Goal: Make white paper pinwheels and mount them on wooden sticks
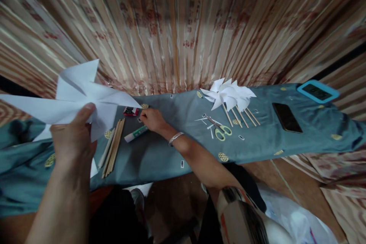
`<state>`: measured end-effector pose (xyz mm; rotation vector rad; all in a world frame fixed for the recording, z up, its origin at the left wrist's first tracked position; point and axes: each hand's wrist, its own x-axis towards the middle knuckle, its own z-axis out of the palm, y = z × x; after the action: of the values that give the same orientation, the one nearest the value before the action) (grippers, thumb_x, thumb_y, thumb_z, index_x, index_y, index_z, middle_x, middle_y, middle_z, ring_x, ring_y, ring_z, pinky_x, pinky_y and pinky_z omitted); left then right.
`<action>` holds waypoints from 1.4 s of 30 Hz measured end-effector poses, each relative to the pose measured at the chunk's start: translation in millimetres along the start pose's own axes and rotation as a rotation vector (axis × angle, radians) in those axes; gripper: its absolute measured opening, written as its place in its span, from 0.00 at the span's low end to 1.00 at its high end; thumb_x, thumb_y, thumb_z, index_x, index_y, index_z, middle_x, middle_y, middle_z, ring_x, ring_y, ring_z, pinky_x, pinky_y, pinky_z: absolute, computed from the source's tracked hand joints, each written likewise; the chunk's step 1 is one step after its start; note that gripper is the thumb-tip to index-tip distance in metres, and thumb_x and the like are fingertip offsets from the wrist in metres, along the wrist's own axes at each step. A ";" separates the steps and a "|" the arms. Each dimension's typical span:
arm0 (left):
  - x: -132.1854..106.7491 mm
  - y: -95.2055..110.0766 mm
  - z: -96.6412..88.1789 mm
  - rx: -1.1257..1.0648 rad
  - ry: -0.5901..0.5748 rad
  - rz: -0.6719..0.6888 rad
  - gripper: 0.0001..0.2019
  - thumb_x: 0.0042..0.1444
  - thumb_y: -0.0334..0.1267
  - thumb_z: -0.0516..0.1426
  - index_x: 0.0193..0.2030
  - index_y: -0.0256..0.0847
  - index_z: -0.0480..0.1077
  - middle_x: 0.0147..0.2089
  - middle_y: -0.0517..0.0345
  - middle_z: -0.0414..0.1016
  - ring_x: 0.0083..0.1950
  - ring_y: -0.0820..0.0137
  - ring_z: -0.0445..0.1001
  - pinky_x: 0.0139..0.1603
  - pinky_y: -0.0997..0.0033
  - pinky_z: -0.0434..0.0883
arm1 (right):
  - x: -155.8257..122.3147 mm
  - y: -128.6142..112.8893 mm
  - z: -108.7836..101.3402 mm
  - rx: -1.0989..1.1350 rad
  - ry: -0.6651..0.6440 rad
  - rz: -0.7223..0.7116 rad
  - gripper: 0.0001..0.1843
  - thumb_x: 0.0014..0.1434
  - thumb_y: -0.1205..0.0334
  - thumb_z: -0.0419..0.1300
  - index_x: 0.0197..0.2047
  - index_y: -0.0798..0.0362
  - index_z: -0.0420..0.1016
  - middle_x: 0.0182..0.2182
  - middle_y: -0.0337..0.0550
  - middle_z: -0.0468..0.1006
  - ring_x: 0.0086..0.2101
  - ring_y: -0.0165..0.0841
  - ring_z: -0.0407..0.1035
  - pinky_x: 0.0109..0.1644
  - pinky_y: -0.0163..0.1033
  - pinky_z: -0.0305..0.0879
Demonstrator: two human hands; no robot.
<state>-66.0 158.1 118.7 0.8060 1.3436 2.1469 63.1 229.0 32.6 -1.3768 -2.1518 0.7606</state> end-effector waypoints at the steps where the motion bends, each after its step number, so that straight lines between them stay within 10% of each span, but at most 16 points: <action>1: -0.1 0.8 -1.7 0.000 0.001 -0.008 0.14 0.36 0.27 0.66 0.34 0.31 0.76 0.38 0.51 0.82 0.41 0.65 0.80 0.50 0.63 0.76 | 7.2 -0.6 4.5 -0.017 -0.004 0.003 0.09 0.60 0.68 0.57 0.35 0.55 0.80 0.33 0.43 0.81 0.35 0.33 0.73 0.40 0.34 0.62; 9: 1.0 2.6 -15.6 -0.018 -0.051 -0.022 0.15 0.38 0.29 0.67 0.37 0.31 0.77 0.39 0.51 0.82 0.41 0.64 0.80 0.49 0.60 0.76 | 0.5 0.5 -6.5 -0.094 0.021 -0.009 0.11 0.62 0.67 0.55 0.38 0.55 0.80 0.38 0.46 0.82 0.39 0.36 0.73 0.44 0.37 0.62; 16: -12.8 2.1 -19.4 0.003 -0.109 -0.038 0.14 0.40 0.31 0.67 0.36 0.29 0.76 0.39 0.49 0.82 0.41 0.63 0.80 0.48 0.58 0.77 | -107.7 41.1 -61.2 -0.028 0.022 0.080 0.09 0.58 0.65 0.59 0.36 0.50 0.81 0.29 0.39 0.81 0.30 0.33 0.73 0.35 0.36 0.62; 21: -32.9 -7.6 -16.2 0.115 -0.214 -0.057 0.11 0.38 0.33 0.69 0.31 0.33 0.76 0.39 0.49 0.82 0.43 0.62 0.80 0.53 0.57 0.75 | -168.1 54.5 -59.5 0.102 0.008 0.202 0.07 0.56 0.64 0.60 0.32 0.50 0.80 0.27 0.38 0.81 0.28 0.32 0.73 0.33 0.35 0.63; 35: -53.9 -23.9 5.4 0.377 -0.367 -0.060 0.11 0.40 0.39 0.68 0.31 0.40 0.76 0.33 0.57 0.81 0.43 0.61 0.79 0.48 0.62 0.77 | -163.4 30.2 -40.5 -0.410 -0.106 0.118 0.12 0.65 0.66 0.53 0.39 0.54 0.79 0.36 0.48 0.80 0.41 0.39 0.72 0.44 0.40 0.64; 42: -57.6 -30.2 10.2 0.363 -0.426 -0.025 0.11 0.42 0.42 0.68 0.32 0.41 0.76 0.35 0.56 0.82 0.43 0.61 0.79 0.48 0.61 0.77 | -165.6 40.7 -45.2 -0.323 -0.073 0.111 0.11 0.65 0.68 0.54 0.40 0.56 0.79 0.37 0.47 0.80 0.41 0.37 0.72 0.48 0.39 0.65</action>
<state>-15.3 138.4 81.7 1.2926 1.5089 1.6030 182.8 99.8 23.3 -1.6646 -2.3482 0.5244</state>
